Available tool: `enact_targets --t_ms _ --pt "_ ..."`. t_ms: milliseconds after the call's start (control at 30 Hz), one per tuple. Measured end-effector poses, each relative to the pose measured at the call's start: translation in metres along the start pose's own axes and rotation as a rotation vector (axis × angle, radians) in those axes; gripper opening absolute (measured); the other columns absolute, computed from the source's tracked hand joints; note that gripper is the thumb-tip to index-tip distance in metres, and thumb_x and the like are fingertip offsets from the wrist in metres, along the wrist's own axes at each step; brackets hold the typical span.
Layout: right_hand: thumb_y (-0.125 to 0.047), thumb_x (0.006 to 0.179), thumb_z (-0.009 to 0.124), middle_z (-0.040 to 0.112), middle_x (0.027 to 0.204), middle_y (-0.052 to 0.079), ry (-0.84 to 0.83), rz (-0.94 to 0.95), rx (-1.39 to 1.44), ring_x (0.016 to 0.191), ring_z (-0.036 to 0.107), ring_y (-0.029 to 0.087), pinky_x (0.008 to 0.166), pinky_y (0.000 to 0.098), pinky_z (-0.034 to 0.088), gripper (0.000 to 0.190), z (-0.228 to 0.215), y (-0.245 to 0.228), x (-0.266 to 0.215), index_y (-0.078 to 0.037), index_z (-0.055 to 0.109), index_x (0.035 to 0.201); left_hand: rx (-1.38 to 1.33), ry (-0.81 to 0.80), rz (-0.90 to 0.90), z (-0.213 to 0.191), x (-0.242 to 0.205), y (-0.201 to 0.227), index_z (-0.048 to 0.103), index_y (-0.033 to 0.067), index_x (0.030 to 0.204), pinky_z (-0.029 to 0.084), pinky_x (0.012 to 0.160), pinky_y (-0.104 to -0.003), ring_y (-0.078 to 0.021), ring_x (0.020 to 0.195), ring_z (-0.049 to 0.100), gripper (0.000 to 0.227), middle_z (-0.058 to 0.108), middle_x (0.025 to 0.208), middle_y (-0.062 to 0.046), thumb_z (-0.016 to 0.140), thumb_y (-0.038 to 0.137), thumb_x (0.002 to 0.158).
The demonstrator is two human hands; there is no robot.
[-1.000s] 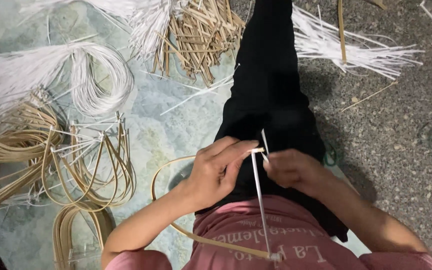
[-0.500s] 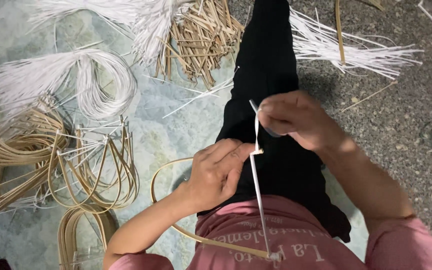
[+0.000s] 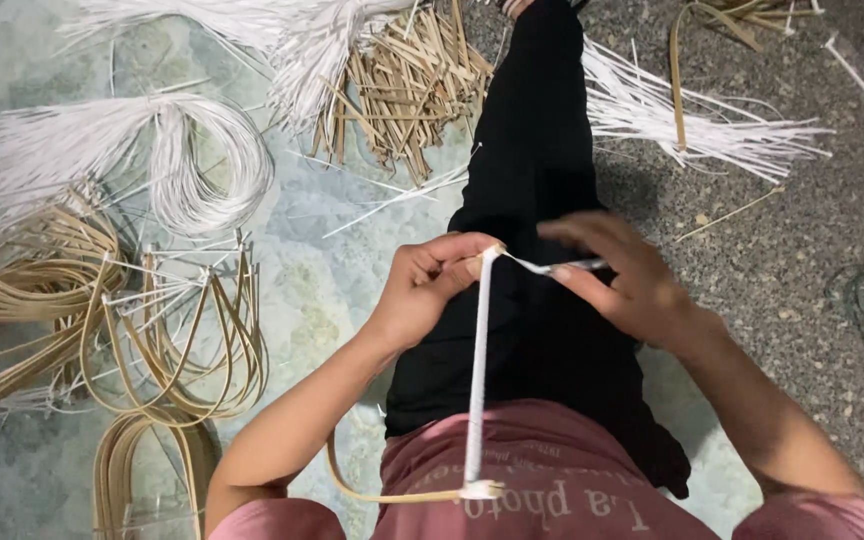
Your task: Wrapping white plastic strips around bamboo arch frames to secure components.
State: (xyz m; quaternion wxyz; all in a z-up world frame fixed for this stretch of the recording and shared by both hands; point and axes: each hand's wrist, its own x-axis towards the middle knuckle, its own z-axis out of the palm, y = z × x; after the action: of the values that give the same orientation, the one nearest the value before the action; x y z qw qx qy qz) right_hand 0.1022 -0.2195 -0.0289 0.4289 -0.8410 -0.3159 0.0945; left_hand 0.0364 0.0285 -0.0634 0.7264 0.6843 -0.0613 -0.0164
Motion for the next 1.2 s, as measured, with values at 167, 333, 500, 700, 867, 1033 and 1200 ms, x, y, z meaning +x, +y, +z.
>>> enact_targets --t_ms 167,333,500,700,867,1033,1200 --pt "-0.015 0.085 0.081 0.064 0.119 0.013 0.070 -0.499 -0.086 0.107 0.066 0.031 0.092 0.0376 0.054 0.042 -0.004 -0.027 0.011 -0.006 0.066 0.124 -0.324 -0.110 -0.285 0.007 -0.012 0.002 0.075 -0.0003 0.124 0.035 0.060 -0.021 -0.0032 0.068 0.046 0.025 0.067 0.086 0.003 0.067 0.009 0.103" --pt "-0.009 0.085 0.083 0.068 0.106 0.007 0.011 -0.706 -0.095 0.096 0.068 0.024 0.080 0.0382 0.057 0.032 -0.003 -0.017 0.014 -0.004 0.071 0.115 -0.490 -0.173 -0.382 0.007 -0.018 -0.001 0.072 -0.0019 0.126 0.036 0.059 -0.022 -0.0048 0.069 0.052 0.028 0.072 0.089 -0.003 0.067 0.003 0.099" --pt "-0.007 0.086 0.082 0.069 0.102 0.007 -0.006 -0.711 -0.050 0.094 0.068 0.025 0.079 0.0386 0.056 0.028 0.003 -0.004 0.016 -0.003 0.072 0.112 -0.495 -0.133 -0.416 0.013 -0.023 -0.006 0.073 0.0000 0.126 0.034 0.056 -0.022 -0.0044 0.065 0.048 0.028 0.072 0.087 -0.004 0.066 0.001 0.099" --pt "-0.007 0.089 0.078 0.071 0.104 0.010 0.033 -0.386 0.098 0.094 0.072 0.023 0.080 0.0340 0.058 0.026 0.013 -0.006 0.009 -0.001 0.068 0.112 -0.382 -0.036 -0.287 0.014 -0.017 0.008 0.074 -0.0003 0.125 0.035 0.059 -0.020 -0.0032 0.070 0.047 0.025 0.065 0.087 0.001 0.065 0.002 0.101" --pt "-0.006 0.091 0.076 0.073 0.098 0.010 0.083 -0.261 -0.002 0.087 0.074 0.019 0.072 0.0307 0.057 0.016 0.014 -0.014 -0.001 -0.002 0.071 0.105 -0.229 0.016 -0.206 0.015 -0.020 0.020 0.074 -0.0004 0.125 0.038 0.064 -0.019 -0.0028 0.076 0.049 0.025 0.060 0.093 0.003 0.065 0.004 0.103" --pt "-0.006 0.094 0.072 0.073 0.097 0.010 0.074 -0.194 0.111 0.086 0.074 0.016 0.072 0.0272 0.058 0.013 0.017 -0.020 -0.005 0.001 0.070 0.104 -0.109 -0.001 -0.043 0.019 -0.022 0.019 0.072 -0.0001 0.127 0.050 0.078 -0.020 -0.0060 0.088 0.060 0.024 0.067 0.099 -0.001 0.066 0.003 0.103" --pt "-0.005 0.097 0.067 0.074 0.095 0.008 0.059 -0.093 0.288 0.083 0.074 0.013 0.071 0.0256 0.059 0.011 0.023 -0.019 -0.010 0.001 0.070 0.106 -0.029 0.021 -0.012 0.023 -0.026 0.027 0.072 0.0012 0.127 0.051 0.081 -0.021 -0.0076 0.090 0.062 0.025 0.067 0.100 -0.003 0.065 0.003 0.103"
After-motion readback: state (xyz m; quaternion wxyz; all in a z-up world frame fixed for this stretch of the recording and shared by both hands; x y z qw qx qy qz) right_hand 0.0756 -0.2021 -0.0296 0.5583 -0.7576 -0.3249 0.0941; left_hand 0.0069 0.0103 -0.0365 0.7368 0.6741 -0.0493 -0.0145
